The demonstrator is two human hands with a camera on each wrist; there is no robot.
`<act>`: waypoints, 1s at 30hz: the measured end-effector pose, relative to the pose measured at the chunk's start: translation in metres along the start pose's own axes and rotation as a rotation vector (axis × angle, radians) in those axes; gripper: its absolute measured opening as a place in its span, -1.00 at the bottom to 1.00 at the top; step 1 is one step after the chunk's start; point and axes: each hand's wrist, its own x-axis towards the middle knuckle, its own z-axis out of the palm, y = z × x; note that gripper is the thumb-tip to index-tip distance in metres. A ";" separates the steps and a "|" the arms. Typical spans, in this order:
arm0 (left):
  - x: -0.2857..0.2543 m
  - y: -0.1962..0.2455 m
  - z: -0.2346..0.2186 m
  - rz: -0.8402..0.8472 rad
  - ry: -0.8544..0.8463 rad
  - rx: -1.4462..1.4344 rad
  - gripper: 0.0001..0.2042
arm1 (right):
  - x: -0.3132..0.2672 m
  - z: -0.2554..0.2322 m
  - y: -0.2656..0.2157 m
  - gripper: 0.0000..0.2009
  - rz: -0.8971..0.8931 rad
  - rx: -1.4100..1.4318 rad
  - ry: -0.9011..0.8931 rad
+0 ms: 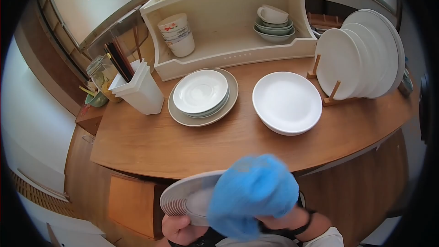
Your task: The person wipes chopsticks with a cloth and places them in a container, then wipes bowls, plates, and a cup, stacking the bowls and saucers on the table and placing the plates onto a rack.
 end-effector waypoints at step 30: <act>-0.012 -0.005 -0.001 0.142 -0.322 -0.219 -0.34 | 0.043 0.017 -0.026 -0.48 -0.414 -0.546 0.247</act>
